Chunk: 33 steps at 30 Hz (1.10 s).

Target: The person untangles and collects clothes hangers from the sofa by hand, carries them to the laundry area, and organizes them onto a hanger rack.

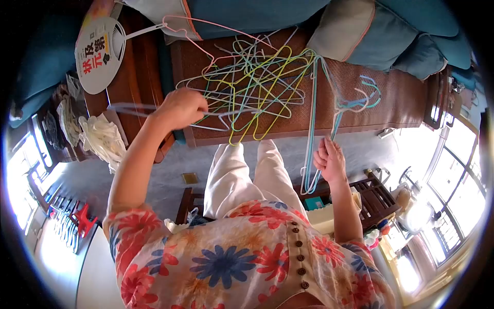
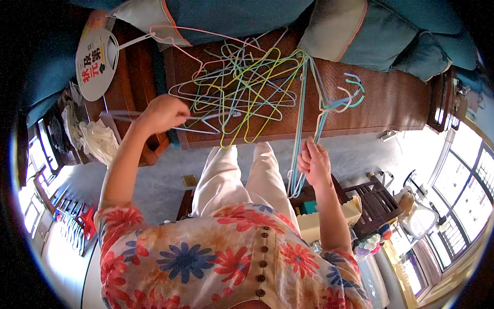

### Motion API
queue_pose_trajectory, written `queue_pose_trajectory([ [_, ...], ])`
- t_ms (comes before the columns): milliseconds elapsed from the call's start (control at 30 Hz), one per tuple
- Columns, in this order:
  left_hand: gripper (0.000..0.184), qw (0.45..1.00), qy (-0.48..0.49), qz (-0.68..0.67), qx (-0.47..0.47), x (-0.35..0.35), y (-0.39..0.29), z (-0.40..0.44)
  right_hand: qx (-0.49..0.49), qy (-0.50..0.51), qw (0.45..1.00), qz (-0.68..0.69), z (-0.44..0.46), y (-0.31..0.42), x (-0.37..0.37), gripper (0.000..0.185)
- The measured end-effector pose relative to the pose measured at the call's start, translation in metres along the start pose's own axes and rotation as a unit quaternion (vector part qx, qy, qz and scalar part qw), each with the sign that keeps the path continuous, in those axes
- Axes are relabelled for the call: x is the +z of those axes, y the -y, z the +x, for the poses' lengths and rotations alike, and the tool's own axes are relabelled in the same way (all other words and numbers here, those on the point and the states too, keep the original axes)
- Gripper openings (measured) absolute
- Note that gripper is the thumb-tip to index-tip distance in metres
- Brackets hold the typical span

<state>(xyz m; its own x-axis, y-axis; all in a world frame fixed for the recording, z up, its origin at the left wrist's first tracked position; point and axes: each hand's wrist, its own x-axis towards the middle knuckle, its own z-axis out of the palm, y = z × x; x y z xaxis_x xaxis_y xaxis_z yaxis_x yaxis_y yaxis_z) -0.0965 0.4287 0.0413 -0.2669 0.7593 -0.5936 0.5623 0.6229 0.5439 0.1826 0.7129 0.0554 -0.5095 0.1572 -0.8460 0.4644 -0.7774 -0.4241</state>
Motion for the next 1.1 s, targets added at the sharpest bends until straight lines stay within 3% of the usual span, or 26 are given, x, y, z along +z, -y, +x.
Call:
queue_pose_trajectory([
  [67, 0.016, 0.996, 0.008, 0.024, -0.086, -0.018, -0.033, -0.031, -0.006, -0.01, 1.0, 0.011, -0.009, 0.0, 0.003, 0.026],
  [133, 0.016, 0.991, -0.045, 0.075, -0.106, -0.031, -0.053, -0.064, -0.013, -0.007, 1.0, 0.018, -0.015, 0.0, 0.005, 0.025],
  [233, 0.016, 0.98, -0.113, -0.055, -0.156, -0.036, -0.066, -0.089, -0.022, 0.005, 0.999, 0.023, -0.019, -0.003, 0.013, 0.026],
  [267, 0.016, 0.972, -0.209, -0.062, -0.083, -0.02, -0.059, -0.084, -0.027, 0.008, 0.999, 0.022, -0.019, -0.005, 0.019, 0.027],
  [333, 0.018, 0.958, -0.171, -0.184, -0.137, -0.012, -0.082, -0.064, -0.041, 0.03, 0.998, 0.021, -0.016, -0.012, 0.03, 0.026],
  [433, 0.021, 0.845, -0.129, -0.516, -0.06, 0.031, -0.113, -0.015, -0.111, 0.002, 0.994, -0.008, -0.005, -0.022, 0.057, 0.026],
  [467, 0.023, 0.818, -0.143, -0.557, -0.013, 0.05, -0.128, 0.003, -0.135, -0.026, 0.987, -0.085, -0.003, -0.023, 0.059, 0.026],
  [500, 0.021, 0.834, -0.18, -0.522, 0.006, 0.071, -0.142, 0.021, -0.115, -0.081, 0.989, -0.05, 0.0, -0.022, 0.073, 0.028],
  [533, 0.021, 0.824, -0.287, -0.482, 0.077, 0.092, -0.154, 0.045, -0.111, -0.088, 0.99, 0.003, 0.005, -0.026, 0.078, 0.028],
  [600, 0.022, 0.861, -0.398, -0.285, 0.138, 0.108, -0.164, 0.078, -0.102, -0.091, 0.99, 0.037, 0.013, -0.032, 0.076, 0.028],
  [700, 0.023, 0.852, -0.287, -0.423, 0.114, 0.108, -0.168, 0.089, -0.076, -0.064, 0.995, -0.001, 0.016, -0.027, 0.056, 0.027],
  [767, 0.024, 0.838, -0.245, -0.488, 0.019, 0.129, -0.131, 0.105, -0.049, -0.019, 0.999, 0.008, 0.007, -0.018, 0.052, 0.027],
  [800, 0.024, 0.841, -0.243, -0.48, -0.049, 0.146, -0.103, 0.116, -0.045, -0.069, 0.996, -0.018, 0.006, -0.019, 0.051, 0.028],
  [833, 0.02, 0.862, -0.246, -0.407, -0.176, 0.15, -0.077, 0.118, -0.043, -0.062, 0.997, -0.017, 0.002, -0.018, 0.051, 0.029],
  [900, 0.018, 0.863, -0.313, -0.304, -0.255, 0.189, -0.016, 0.126, -0.037, -0.051, 0.998, -0.017, -0.012, -0.014, 0.052, 0.031],
  [967, 0.021, 0.877, -0.256, -0.197, -0.355, 0.206, 0.013, 0.13, -0.005, -0.052, 0.998, -0.042, -0.03, -0.032, 0.052, 0.029],
  [1033, 0.019, 0.879, -0.213, -0.187, -0.384, 0.211, 0.02, 0.131, 0.039, -0.039, 0.994, -0.1, -0.046, -0.053, 0.052, 0.026],
  [1100, 0.021, 0.893, -0.157, -0.172, -0.384, 0.207, 0.021, 0.134, 0.054, -0.022, 0.996, -0.061, -0.055, -0.062, 0.054, 0.024],
])
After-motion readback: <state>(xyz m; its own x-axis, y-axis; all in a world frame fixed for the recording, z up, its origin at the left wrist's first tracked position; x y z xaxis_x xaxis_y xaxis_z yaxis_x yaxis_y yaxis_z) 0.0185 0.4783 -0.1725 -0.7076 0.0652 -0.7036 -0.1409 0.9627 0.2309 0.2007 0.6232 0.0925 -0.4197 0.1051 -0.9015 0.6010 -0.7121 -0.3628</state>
